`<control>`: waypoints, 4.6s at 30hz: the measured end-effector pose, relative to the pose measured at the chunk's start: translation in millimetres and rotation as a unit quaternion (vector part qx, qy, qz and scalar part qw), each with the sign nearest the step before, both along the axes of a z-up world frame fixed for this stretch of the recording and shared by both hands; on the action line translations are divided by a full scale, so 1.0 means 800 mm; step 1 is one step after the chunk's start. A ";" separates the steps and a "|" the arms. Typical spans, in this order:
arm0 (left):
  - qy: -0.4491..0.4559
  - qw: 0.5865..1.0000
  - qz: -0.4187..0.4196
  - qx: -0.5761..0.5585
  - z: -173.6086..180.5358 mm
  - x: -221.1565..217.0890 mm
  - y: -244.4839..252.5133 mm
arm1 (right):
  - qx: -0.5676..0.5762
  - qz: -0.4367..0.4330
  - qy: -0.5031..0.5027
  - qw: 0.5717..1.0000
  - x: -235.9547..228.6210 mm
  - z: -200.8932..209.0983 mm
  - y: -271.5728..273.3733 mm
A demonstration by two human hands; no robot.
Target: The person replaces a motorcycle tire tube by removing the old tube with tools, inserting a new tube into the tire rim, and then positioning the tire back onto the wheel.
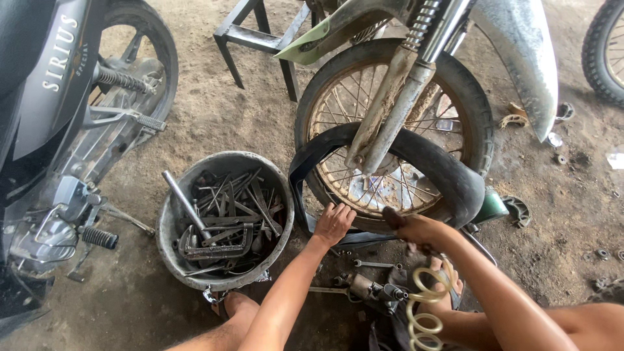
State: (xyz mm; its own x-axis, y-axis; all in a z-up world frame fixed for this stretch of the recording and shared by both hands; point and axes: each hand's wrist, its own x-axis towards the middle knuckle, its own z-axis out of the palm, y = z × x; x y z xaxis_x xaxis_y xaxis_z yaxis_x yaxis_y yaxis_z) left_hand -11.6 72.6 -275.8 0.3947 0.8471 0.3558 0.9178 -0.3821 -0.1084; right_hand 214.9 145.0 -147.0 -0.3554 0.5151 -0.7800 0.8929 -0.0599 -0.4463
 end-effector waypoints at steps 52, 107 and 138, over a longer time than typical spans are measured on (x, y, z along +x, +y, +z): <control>-0.004 0.999 0.024 -0.023 -0.001 0.006 0.000 | 0.050 0.291 -0.119 0.948 -0.005 0.054 0.016; -0.055 0.986 0.017 -0.154 0.024 0.009 -0.006 | 0.107 0.314 -0.207 0.920 -0.070 -0.051 0.083; 0.049 0.960 0.029 -0.276 -0.034 -0.037 -0.122 | 0.128 0.193 -0.082 0.969 -0.026 0.083 -0.084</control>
